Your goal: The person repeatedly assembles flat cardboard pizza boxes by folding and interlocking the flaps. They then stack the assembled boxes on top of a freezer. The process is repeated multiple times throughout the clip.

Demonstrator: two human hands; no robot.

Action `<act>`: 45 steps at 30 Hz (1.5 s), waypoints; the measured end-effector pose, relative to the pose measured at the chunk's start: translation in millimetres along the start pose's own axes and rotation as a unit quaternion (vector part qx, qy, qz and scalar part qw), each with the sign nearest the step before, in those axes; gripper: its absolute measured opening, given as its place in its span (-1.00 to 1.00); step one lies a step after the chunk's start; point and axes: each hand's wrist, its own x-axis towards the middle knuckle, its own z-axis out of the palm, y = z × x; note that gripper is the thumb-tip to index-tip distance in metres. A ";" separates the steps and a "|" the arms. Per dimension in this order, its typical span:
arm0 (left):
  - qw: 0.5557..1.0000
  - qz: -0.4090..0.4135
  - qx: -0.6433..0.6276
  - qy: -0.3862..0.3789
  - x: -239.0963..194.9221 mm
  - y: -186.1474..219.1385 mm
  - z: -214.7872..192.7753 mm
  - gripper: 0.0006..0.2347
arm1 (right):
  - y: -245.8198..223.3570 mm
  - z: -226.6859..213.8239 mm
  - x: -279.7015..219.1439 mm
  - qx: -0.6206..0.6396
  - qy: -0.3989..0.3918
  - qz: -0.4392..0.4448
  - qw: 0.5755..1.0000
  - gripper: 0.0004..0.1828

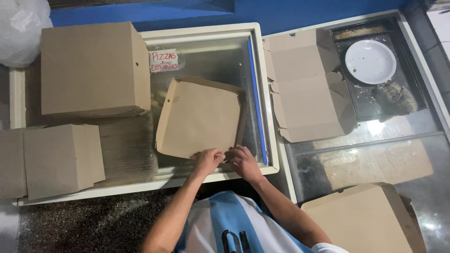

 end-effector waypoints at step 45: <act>0.943 0.152 0.271 0.121 -50.3 -87.3 -14.8 -0.79 | -34.3 32.1 0.1 -0.064 -0.101 -0.097 0.988 -0.83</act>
